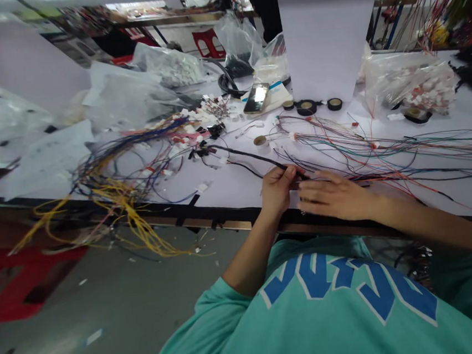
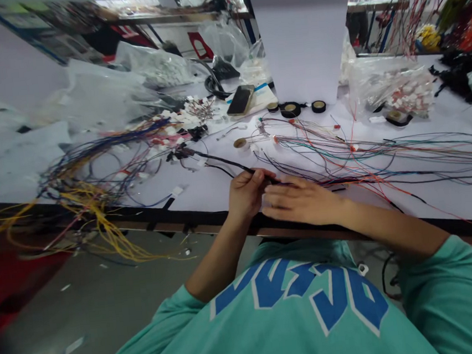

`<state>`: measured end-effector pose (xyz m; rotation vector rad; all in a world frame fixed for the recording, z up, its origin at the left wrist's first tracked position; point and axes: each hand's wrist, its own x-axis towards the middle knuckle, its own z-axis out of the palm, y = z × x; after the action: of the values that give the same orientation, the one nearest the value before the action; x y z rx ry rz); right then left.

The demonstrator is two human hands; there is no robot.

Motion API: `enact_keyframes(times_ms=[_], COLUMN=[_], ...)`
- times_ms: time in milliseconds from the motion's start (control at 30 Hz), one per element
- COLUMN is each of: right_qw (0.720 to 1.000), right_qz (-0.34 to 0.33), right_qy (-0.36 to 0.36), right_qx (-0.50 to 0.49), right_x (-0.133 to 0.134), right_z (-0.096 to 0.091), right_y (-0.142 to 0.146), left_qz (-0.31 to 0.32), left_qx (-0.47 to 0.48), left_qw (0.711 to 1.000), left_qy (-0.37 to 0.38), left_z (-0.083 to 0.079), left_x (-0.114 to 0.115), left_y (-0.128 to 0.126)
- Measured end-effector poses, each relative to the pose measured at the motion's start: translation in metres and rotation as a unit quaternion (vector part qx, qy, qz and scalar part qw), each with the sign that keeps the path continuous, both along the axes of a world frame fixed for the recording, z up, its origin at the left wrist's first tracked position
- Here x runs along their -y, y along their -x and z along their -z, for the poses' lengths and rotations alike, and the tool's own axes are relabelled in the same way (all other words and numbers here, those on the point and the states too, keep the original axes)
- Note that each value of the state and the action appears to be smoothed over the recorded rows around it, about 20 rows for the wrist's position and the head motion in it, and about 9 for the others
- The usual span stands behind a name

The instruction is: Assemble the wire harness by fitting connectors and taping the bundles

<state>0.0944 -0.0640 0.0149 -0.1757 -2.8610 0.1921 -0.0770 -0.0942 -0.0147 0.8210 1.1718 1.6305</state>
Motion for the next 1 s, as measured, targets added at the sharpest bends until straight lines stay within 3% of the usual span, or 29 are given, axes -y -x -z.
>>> enact_keyframes(times_ms=[100,233,367,467,567,633,700,767,867,1000], right_qw=[0.990,0.992,0.985,0.987,0.976,0.939,0.875,0.816,0.770,0.743], right_qz=[-0.047,0.024,0.148,0.159,0.156,0.155,0.129,0.099,0.103,0.138], right_qy=[-0.099,-0.108,-0.066,-0.003,0.141,0.296,0.456,0.561,0.615,0.632], right_qx=[0.086,0.067,0.055,0.032,-0.046,-0.087,-0.102,-0.104,-0.135,-0.173], right_x=[0.013,0.004,-0.018,-0.033,-0.042,-0.046,-0.050,-0.053,-0.055,-0.053], right_z=[-0.013,-0.020,-0.018,-0.010,0.005,0.014,0.020,0.022,0.024,0.031], right_y=[0.005,-0.007,-0.011,0.003,0.016,0.017,0.013,0.007,0.005,0.011], left_qz=[0.008,0.033,0.041,0.026,-0.001,-0.027,-0.045,-0.037,0.013,0.054], left_qx=[0.018,0.053,0.007,-0.073,-0.126,-0.123,-0.088,-0.036,0.006,-0.075], left_qw=[1.000,0.998,0.998,0.992,0.984,0.982,0.985,0.992,0.996,0.993], left_qy=[0.012,0.007,-0.047,-0.098,-0.129,-0.141,-0.140,-0.119,-0.087,-0.079], left_z=[-0.002,-0.001,-0.001,-0.003,-0.008,-0.011,-0.013,-0.012,-0.006,0.006], left_x=[0.000,0.001,0.006,0.006,-0.001,-0.009,-0.018,-0.025,-0.028,-0.021], left_y=[-0.001,0.003,0.002,-0.001,0.000,0.001,0.002,0.002,-0.001,-0.005])
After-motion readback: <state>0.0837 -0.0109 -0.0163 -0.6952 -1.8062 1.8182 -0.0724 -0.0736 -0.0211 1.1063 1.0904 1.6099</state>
